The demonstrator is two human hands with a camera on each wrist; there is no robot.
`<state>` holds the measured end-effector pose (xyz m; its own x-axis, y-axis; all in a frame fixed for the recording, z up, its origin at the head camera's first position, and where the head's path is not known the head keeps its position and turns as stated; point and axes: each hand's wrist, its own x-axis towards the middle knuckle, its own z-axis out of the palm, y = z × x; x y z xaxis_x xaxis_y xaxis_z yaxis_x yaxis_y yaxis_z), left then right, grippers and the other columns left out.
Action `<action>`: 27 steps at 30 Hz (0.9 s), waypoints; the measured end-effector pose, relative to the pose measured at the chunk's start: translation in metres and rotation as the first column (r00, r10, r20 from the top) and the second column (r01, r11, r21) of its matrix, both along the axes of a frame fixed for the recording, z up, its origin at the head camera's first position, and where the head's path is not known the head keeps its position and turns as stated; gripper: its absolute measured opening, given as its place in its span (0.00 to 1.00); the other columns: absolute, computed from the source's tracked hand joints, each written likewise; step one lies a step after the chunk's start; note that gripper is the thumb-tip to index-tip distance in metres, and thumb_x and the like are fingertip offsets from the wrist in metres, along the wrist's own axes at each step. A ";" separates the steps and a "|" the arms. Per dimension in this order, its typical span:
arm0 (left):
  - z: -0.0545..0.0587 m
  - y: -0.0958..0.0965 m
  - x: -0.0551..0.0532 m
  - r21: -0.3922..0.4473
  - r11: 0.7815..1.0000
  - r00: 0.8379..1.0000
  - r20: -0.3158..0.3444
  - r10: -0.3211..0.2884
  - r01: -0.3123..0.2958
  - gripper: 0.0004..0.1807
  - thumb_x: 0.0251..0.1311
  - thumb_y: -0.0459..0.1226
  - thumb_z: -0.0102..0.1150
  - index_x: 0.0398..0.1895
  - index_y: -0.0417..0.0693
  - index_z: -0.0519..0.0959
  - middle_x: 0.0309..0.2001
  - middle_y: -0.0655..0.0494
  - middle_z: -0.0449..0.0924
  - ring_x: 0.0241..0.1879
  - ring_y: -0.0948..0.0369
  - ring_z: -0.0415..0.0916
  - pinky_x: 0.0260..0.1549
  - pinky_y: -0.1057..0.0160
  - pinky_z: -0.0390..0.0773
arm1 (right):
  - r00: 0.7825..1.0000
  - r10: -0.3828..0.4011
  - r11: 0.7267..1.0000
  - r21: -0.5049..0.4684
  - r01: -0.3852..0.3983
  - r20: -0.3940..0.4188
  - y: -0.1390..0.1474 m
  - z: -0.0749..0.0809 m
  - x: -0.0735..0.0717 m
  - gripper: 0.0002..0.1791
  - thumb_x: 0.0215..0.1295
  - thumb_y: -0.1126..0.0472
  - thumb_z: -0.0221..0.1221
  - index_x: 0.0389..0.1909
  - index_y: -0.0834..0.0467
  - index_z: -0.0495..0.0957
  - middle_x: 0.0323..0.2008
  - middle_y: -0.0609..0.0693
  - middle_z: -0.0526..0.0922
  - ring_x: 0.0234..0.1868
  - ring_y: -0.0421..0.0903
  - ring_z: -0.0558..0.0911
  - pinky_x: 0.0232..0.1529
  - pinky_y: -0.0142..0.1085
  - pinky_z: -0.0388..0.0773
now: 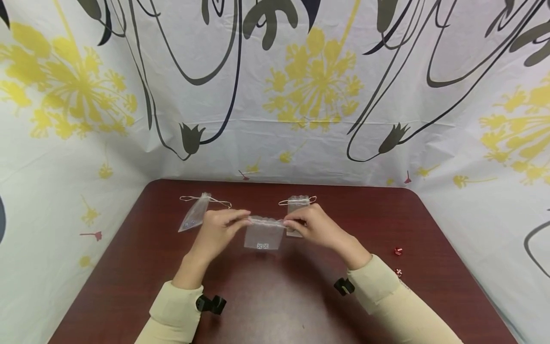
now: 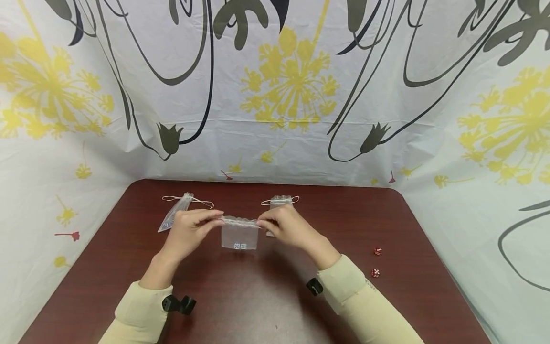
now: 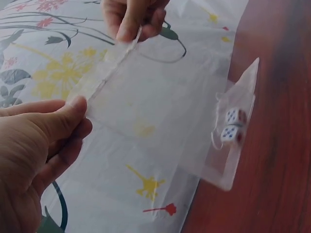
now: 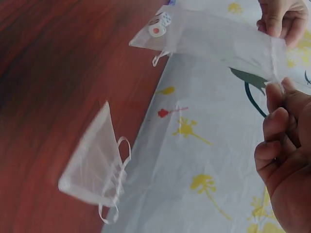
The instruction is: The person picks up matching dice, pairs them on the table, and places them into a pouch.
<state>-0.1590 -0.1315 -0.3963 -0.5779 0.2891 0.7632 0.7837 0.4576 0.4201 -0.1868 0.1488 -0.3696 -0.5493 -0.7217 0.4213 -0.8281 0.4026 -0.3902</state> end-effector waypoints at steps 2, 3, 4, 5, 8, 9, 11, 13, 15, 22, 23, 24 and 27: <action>0.001 -0.003 -0.001 -0.003 1.000 0.999 -0.033 0.008 -0.008 0.11 0.44 0.28 0.79 0.34 0.39 0.90 0.31 0.51 0.89 0.29 0.60 0.87 0.31 0.68 0.84 | 1.000 0.011 1.000 0.022 -0.011 -0.029 0.002 0.001 -0.001 0.02 0.65 0.67 0.66 0.34 0.59 0.87 0.31 0.47 0.88 0.28 0.34 0.82 0.30 0.28 0.79; 0.002 -0.005 -0.001 -0.009 1.000 0.999 -0.046 0.011 -0.011 0.10 0.43 0.28 0.79 0.32 0.40 0.90 0.30 0.52 0.89 0.28 0.60 0.86 0.30 0.68 0.83 | 0.999 0.019 0.999 0.039 -0.017 -0.041 0.004 0.002 -0.001 0.02 0.65 0.68 0.67 0.34 0.59 0.87 0.31 0.47 0.88 0.29 0.35 0.82 0.31 0.29 0.80; 0.003 -0.006 -0.001 -0.016 1.000 0.998 -0.054 0.013 -0.014 0.10 0.43 0.27 0.79 0.31 0.40 0.90 0.30 0.52 0.89 0.28 0.61 0.86 0.29 0.69 0.83 | 0.998 0.024 0.998 0.057 -0.020 -0.055 0.005 0.003 -0.001 0.02 0.65 0.68 0.67 0.35 0.59 0.87 0.31 0.47 0.88 0.30 0.36 0.83 0.32 0.30 0.81; 0.004 -0.007 -0.001 -0.025 1.000 0.998 -0.060 0.015 -0.016 0.09 0.42 0.27 0.79 0.30 0.40 0.90 0.29 0.53 0.88 0.27 0.61 0.86 0.29 0.69 0.83 | 0.997 0.026 0.997 0.073 -0.022 -0.066 0.006 0.003 -0.001 0.02 0.64 0.68 0.67 0.35 0.59 0.87 0.31 0.46 0.87 0.31 0.37 0.83 0.33 0.30 0.81; 0.005 -0.010 -0.001 -0.040 0.999 0.998 -0.062 0.024 -0.027 0.09 0.43 0.27 0.79 0.30 0.41 0.90 0.29 0.53 0.88 0.27 0.61 0.85 0.29 0.68 0.83 | 0.995 0.016 0.995 0.099 -0.007 -0.095 0.009 0.005 -0.001 0.02 0.64 0.68 0.67 0.35 0.60 0.87 0.31 0.46 0.86 0.31 0.38 0.83 0.33 0.32 0.81; 0.005 -0.010 -0.001 -0.043 0.999 0.998 -0.063 0.029 -0.032 0.09 0.42 0.27 0.79 0.30 0.41 0.90 0.29 0.53 0.88 0.27 0.61 0.85 0.28 0.68 0.82 | 0.994 0.007 0.995 0.102 0.004 -0.106 0.010 0.005 -0.001 0.02 0.63 0.69 0.68 0.35 0.60 0.87 0.31 0.46 0.86 0.32 0.38 0.84 0.34 0.32 0.81; 0.004 -0.012 -0.001 -0.041 0.998 0.997 -0.065 0.048 -0.051 0.09 0.42 0.27 0.79 0.29 0.41 0.90 0.28 0.53 0.88 0.27 0.61 0.85 0.28 0.67 0.83 | 0.992 -0.016 0.994 0.101 0.029 -0.127 0.013 0.004 -0.001 0.02 0.62 0.70 0.68 0.35 0.61 0.87 0.31 0.46 0.86 0.31 0.39 0.83 0.33 0.33 0.81; 0.003 -0.015 -0.001 -0.030 0.997 0.995 -0.071 0.067 -0.069 0.10 0.40 0.27 0.80 0.29 0.40 0.90 0.28 0.53 0.88 0.27 0.61 0.85 0.28 0.66 0.83 | 0.989 -0.038 0.995 0.089 0.051 -0.144 0.016 0.002 -0.002 0.03 0.62 0.70 0.68 0.35 0.61 0.86 0.31 0.46 0.85 0.30 0.39 0.82 0.32 0.33 0.80; 0.002 -0.016 -0.001 -0.020 0.996 0.994 -0.071 0.081 -0.082 0.10 0.40 0.27 0.80 0.28 0.40 0.89 0.27 0.52 0.87 0.27 0.60 0.85 0.28 0.66 0.83 | 0.986 -0.058 0.995 0.073 0.070 -0.158 0.020 0.000 -0.004 0.03 0.62 0.70 0.68 0.35 0.60 0.86 0.32 0.47 0.86 0.30 0.40 0.82 0.32 0.35 0.81; 0.001 -0.020 0.002 0.058 0.988 0.989 0.035 0.141 -0.143 0.04 0.51 0.30 0.76 0.29 0.44 0.89 0.28 0.56 0.87 0.28 0.63 0.83 0.28 0.69 0.80 | 0.960 -0.151 0.988 -0.008 0.154 -0.236 0.019 -0.005 -0.006 0.02 0.64 0.67 0.66 0.36 0.58 0.86 0.29 0.45 0.84 0.26 0.38 0.78 0.27 0.34 0.77; 0.001 -0.020 0.002 0.077 0.985 0.987 0.049 0.153 -0.156 0.04 0.51 0.29 0.76 0.29 0.45 0.89 0.29 0.57 0.87 0.28 0.63 0.82 0.29 0.70 0.79 | 0.955 -0.166 0.986 -0.024 0.165 -0.245 0.019 -0.006 -0.006 0.02 0.64 0.66 0.66 0.36 0.57 0.86 0.28 0.45 0.83 0.25 0.37 0.77 0.26 0.33 0.76; 0.000 -0.021 0.002 0.098 0.981 0.985 0.062 0.162 -0.167 0.05 0.51 0.29 0.76 0.29 0.45 0.89 0.29 0.57 0.87 0.28 0.63 0.82 0.29 0.71 0.79 | 0.953 -0.178 0.984 -0.041 0.173 -0.247 0.019 -0.007 -0.006 0.02 0.64 0.66 0.66 0.35 0.57 0.86 0.28 0.45 0.82 0.24 0.37 0.76 0.24 0.32 0.75; -0.001 -0.024 0.000 0.157 0.972 0.983 0.082 0.162 -0.174 0.07 0.50 0.25 0.76 0.30 0.45 0.88 0.30 0.57 0.87 0.28 0.62 0.82 0.29 0.72 0.79 | 0.948 -0.210 0.977 -0.078 0.197 -0.238 0.019 -0.009 -0.007 0.02 0.64 0.66 0.65 0.33 0.57 0.85 0.26 0.44 0.81 0.22 0.37 0.77 0.23 0.32 0.75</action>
